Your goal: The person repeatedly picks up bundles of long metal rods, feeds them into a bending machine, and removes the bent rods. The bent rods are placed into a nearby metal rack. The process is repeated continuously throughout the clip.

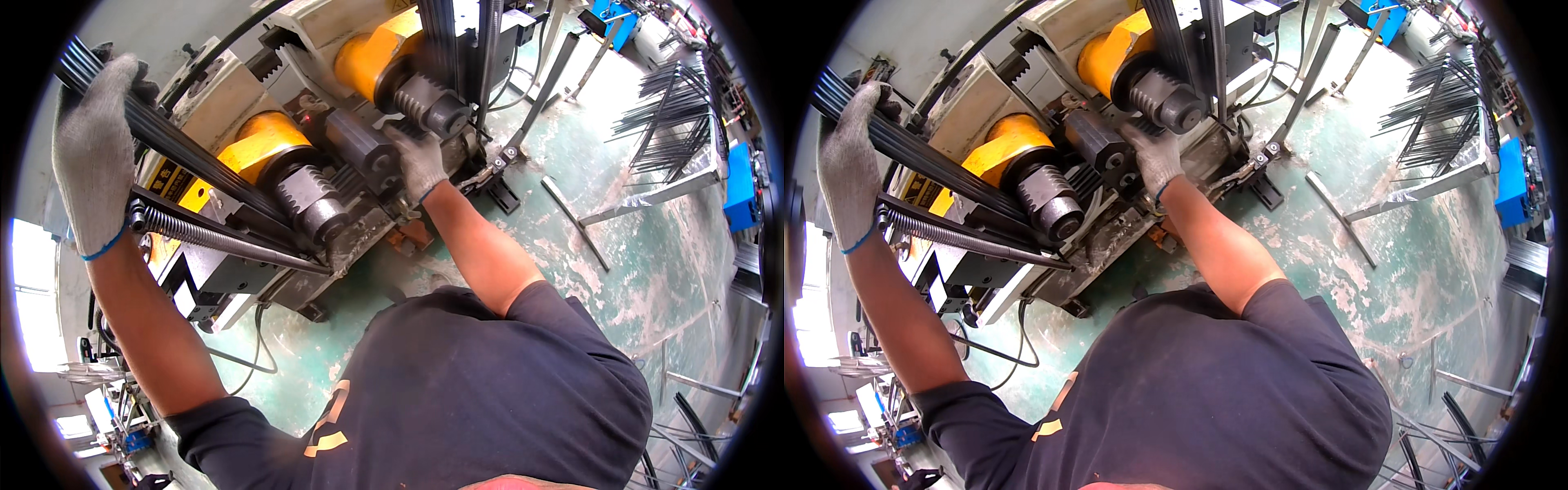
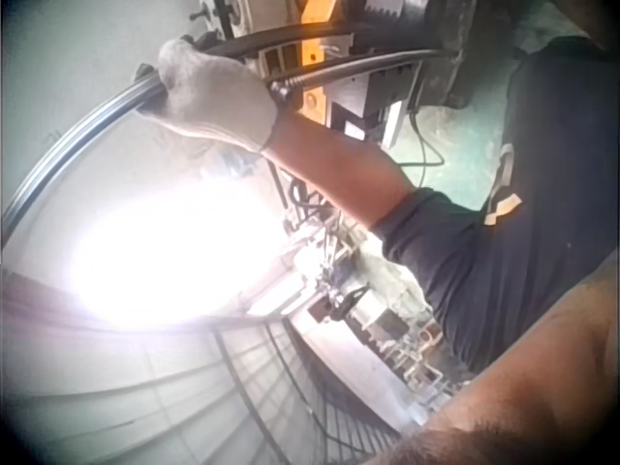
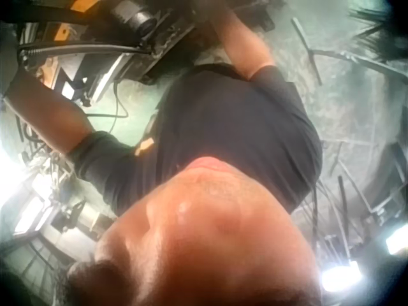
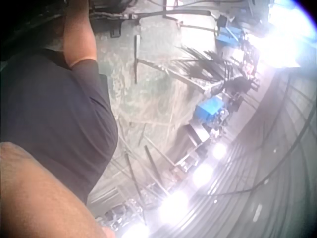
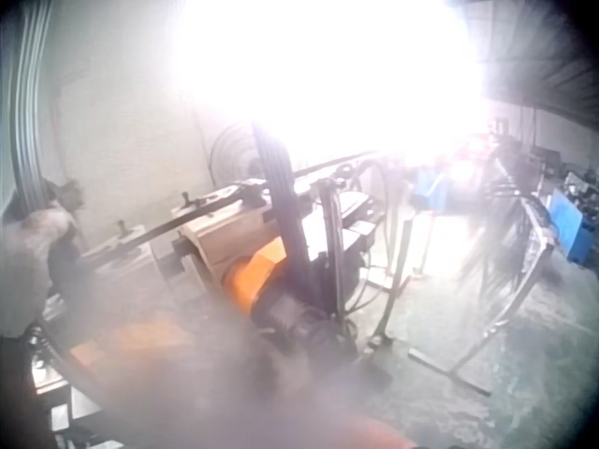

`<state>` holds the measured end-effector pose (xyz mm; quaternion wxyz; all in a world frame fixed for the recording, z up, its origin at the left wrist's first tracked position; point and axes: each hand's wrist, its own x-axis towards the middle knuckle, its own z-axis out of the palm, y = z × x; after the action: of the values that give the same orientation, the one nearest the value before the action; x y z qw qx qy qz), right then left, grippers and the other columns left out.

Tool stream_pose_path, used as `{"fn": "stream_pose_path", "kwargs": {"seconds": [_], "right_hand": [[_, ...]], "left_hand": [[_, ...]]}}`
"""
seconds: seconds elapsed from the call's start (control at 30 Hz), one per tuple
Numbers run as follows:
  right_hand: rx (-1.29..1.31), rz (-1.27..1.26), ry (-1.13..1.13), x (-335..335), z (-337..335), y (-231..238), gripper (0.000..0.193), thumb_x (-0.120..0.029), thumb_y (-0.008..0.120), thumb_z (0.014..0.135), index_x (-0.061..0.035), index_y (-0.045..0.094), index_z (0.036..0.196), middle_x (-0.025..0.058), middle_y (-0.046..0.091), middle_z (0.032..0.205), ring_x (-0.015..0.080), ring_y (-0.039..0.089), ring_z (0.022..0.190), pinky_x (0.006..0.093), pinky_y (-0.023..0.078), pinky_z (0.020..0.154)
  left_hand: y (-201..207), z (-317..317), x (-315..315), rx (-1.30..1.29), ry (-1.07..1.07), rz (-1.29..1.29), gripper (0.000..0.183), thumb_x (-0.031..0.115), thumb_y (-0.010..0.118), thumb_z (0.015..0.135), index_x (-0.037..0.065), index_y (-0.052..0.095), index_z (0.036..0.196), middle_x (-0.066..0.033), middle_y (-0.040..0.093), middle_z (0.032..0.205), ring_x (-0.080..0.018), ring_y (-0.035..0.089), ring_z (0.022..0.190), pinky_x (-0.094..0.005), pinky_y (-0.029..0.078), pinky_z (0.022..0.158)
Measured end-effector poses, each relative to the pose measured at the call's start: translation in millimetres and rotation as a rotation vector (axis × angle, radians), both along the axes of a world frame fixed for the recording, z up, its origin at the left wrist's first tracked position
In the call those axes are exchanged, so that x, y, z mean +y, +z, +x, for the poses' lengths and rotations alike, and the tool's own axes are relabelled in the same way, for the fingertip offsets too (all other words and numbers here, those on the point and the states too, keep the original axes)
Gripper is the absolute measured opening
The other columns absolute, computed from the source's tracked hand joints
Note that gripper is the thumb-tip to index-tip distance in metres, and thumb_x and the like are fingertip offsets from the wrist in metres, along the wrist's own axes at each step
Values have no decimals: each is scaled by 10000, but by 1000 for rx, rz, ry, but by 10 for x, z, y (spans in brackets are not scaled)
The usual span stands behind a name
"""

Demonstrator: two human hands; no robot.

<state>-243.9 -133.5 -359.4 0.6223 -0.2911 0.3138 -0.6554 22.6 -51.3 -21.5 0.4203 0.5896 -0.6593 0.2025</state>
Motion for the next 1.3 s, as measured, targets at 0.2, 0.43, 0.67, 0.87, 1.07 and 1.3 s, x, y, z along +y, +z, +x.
{"fn": "stream_pose_path", "kwargs": {"seconds": [0.2,0.43,0.67,0.87,1.07,1.3], "right_hand": [[-10,42,-13,46,-34,89,462,-71,797,864,31,589,1264,123,682,1162,205,672,1024,342,565,893],[23,167,63,-9,-106,-208,215,-33,734,903,37,696,1103,80,725,1003,167,671,846,311,539,761],[202,54,61,-65,-49,-357,241,-118,695,942,13,733,1140,25,705,954,103,635,838,272,497,742],[203,76,100,-101,-102,-393,207,-71,746,884,21,708,1065,60,726,967,146,661,854,314,516,783],[303,-37,39,-125,-95,-454,213,-72,741,880,20,708,1069,70,726,1004,163,661,896,327,518,825],[235,40,83,-137,-100,-424,264,-91,752,883,23,692,1113,76,708,1071,173,651,963,332,511,876]], "left_hand": [[118,-192,169,150,12,90,396,388,639,1000,49,774,1154,-121,770,969,-201,741,966,-333,480,1041],[96,-164,285,293,36,186,406,345,665,991,-11,749,1168,-137,775,982,-199,748,930,-307,518,997],[108,92,473,369,-101,299,392,310,629,1023,-20,727,1210,-160,764,1026,-250,739,992,-342,516,1025],[119,217,488,409,-133,395,368,275,568,1059,-7,713,1245,-158,761,1063,-240,728,1064,-357,521,1032],[105,198,578,164,-34,406,325,208,501,1074,90,704,1300,-126,758,1136,-239,730,1098,-384,572,1018],[159,107,555,239,-15,432,325,226,510,1077,63,704,1279,-134,751,1136,-233,722,1102,-373,561,1028]]}}
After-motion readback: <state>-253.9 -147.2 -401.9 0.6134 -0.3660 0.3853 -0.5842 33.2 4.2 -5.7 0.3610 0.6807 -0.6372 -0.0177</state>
